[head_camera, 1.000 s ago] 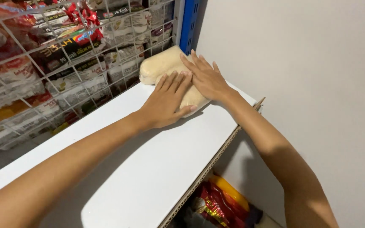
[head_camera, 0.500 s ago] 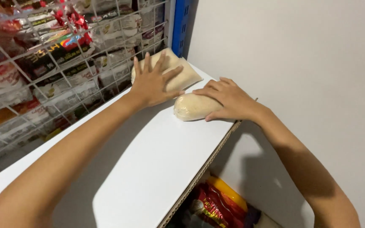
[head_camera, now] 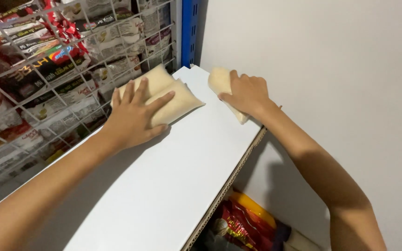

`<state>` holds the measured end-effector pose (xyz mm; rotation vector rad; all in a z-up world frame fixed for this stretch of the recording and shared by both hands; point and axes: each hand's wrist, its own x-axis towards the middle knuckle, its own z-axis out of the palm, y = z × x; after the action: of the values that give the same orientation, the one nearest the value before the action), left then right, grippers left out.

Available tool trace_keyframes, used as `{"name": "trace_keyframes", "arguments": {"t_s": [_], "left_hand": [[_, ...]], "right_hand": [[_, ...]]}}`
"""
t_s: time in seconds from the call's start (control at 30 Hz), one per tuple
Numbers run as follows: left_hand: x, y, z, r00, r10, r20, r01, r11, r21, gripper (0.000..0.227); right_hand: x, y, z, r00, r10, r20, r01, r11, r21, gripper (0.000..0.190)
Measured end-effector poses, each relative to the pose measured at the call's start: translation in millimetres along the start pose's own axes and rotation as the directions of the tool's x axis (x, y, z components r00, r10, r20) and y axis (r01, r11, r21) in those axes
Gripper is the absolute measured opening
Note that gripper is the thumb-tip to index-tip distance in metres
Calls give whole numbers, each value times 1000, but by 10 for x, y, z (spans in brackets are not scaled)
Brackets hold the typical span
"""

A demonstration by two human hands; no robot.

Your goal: Wiping a shelf and then picking up plastic bags of rice from the floor to arrange them neatly on the shelf.

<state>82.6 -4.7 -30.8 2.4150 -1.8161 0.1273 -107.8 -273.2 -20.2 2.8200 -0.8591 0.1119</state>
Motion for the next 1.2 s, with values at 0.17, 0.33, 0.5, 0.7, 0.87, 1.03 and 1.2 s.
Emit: {"name": "trace_keyframes", "arguments": {"t_s": [0.17, 0.33, 0.5, 0.7, 0.87, 1.03, 1.2], "left_hand": [[-81, -13, 0, 1000, -8, -23, 8, 1000, -12, 84], [77, 10, 69, 999, -8, -49, 6, 999, -41, 82], [250, 101, 137, 994, -31, -106, 27, 999, -38, 73], [259, 94, 155, 993, -27, -118, 21, 998, -52, 69], [313, 86, 193, 993, -24, -117, 17, 998, -59, 70], [263, 42, 87, 997, -14, -80, 7, 996, -84, 81], [157, -127, -13, 982, 15, -189, -45, 987, -156, 92]], "right_hand": [[400, -378, -188, 989, -138, -50, 140, 988, 60, 77], [754, -601, 0, 957, -245, -156, 266, 955, 132, 66], [1199, -419, 307, 969, -225, -101, 246, 896, 369, 61], [785, -369, 0, 963, -269, -36, 257, 864, 433, 62], [959, -326, 352, 984, -155, -83, 176, 890, 420, 58], [981, -351, 365, 987, -126, -104, 159, 888, 432, 54], [992, -361, 189, 990, -131, -52, 139, 847, 513, 55]]}}
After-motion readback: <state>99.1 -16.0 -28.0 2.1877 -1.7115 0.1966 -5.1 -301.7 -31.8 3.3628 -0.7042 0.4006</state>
